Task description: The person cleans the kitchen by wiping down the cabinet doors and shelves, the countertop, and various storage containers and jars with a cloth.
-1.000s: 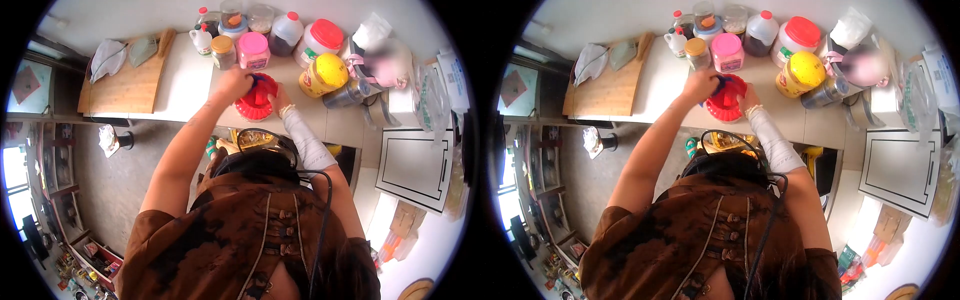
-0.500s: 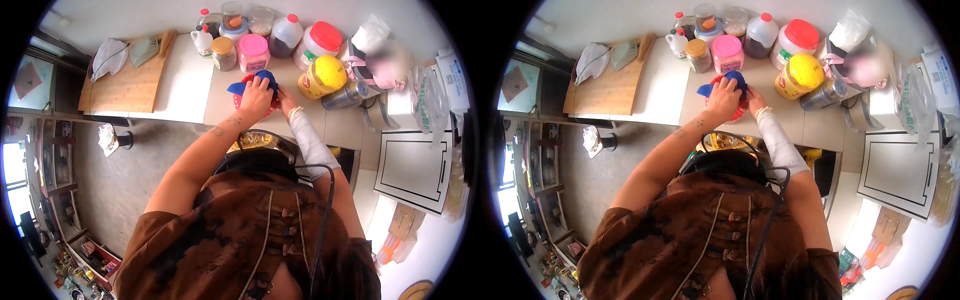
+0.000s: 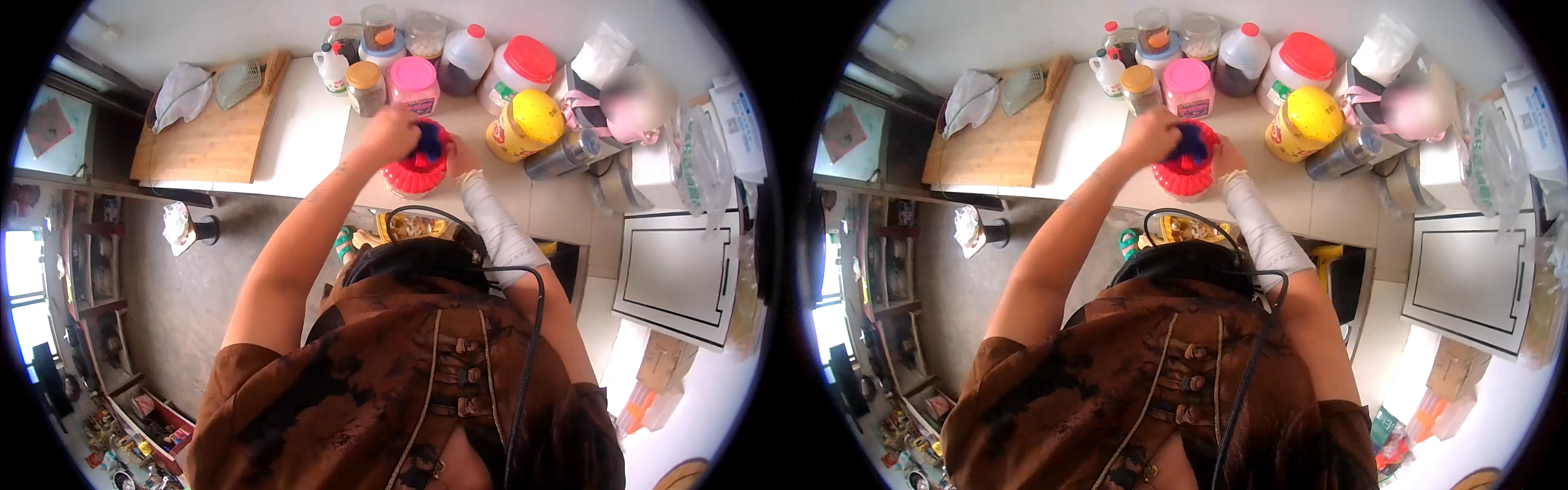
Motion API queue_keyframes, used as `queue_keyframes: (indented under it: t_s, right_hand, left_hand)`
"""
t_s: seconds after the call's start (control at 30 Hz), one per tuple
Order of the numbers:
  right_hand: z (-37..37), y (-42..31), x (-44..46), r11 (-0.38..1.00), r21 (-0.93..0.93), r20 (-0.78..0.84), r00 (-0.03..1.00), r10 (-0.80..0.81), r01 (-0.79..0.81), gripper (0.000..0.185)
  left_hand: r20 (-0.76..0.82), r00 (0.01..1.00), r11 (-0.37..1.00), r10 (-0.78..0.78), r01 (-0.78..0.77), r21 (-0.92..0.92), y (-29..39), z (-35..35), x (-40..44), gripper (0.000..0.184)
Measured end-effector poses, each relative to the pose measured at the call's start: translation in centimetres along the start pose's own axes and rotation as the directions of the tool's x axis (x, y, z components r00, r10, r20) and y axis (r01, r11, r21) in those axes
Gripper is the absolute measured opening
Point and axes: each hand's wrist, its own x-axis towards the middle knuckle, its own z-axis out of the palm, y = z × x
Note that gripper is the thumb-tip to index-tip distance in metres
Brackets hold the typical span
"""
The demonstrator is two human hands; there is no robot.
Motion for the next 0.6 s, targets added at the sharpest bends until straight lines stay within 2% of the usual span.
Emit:
queue_keyframes:
  t_s: [0.07,0.13,0.17,0.2,0.23,0.27,0.33,0.37,0.43,0.57,0.6]
  right_hand:
    - [0.1,0.3,-0.1,0.997,0.067,0.016,0.999,0.044,-0.045,0.034]
    - [-0.4,-0.4,-0.4,0.983,-0.167,0.005,0.997,-0.08,0.079,0.036]
    - [-0.3,-0.2,-0.3,0.983,-0.165,0.002,0.997,-0.08,0.079,0.036]
    - [0.0,0.0,-0.2,0.997,-0.071,0.007,1.0,0.007,-0.007,0.035]
    - [0.3,0.2,-0.1,0.995,0.024,0.021,0.995,0.094,-0.094,0.034]
    - [0.4,0.1,-0.1,0.995,0.028,0.02,0.995,0.096,-0.096,0.034]
    - [0.1,-0.3,-0.3,0.998,-0.066,-0.026,1.0,0.004,-0.006,0.033]
    - [0.0,-0.4,-0.3,0.998,-0.066,-0.027,1.0,0.005,-0.007,0.033]
    - [0.0,-0.7,-0.3,0.998,-0.061,-0.023,1.0,0.021,-0.022,0.033]
    - [-0.3,-1.5,-0.4,0.995,-0.097,-0.01,1.0,0.017,-0.018,0.035]
    - [0.0,-1.1,-0.3,0.996,-0.088,-0.024,1.0,-0.011,0.009,0.034]
  left_hand:
    - [-0.114,0.988,0.987,-0.106,0.09,-0.136,-0.7,-1.9,0.3,0.026]
    - [-0.1,0.988,0.99,-0.12,0.112,-0.082,0.0,-2.4,0.3,0.025]
    - [-0.096,0.994,0.998,-0.046,0.04,-0.055,0.6,-2.3,-0.1,0.025]
    - [-0.09,0.996,0.999,0.03,-0.032,-0.026,1.2,-2.1,-0.4,0.025]
    - [-0.012,0.999,0.998,0.042,-0.043,-0.041,1.5,-1.2,-0.7,0.024]
    - [-0.008,0.999,0.998,0.043,-0.044,-0.038,2.1,-0.3,-1.2,0.024]
    - [0.156,0.978,0.919,0.136,-0.183,0.349,3.2,1.5,-2.3,0.021]
    - [0.157,0.978,0.919,0.137,-0.185,0.348,3.2,2.5,-3.0,0.021]
    - [0.139,0.938,0.706,0.317,-0.331,0.626,3.2,4.1,-4.0,0.021]
    - [0.158,0.947,0.775,0.28,-0.32,0.545,4.0,3.6,-3.4,0.023]
    - [0.244,0.942,0.802,0.231,-0.326,0.5,4.0,3.5,-3.2,0.023]
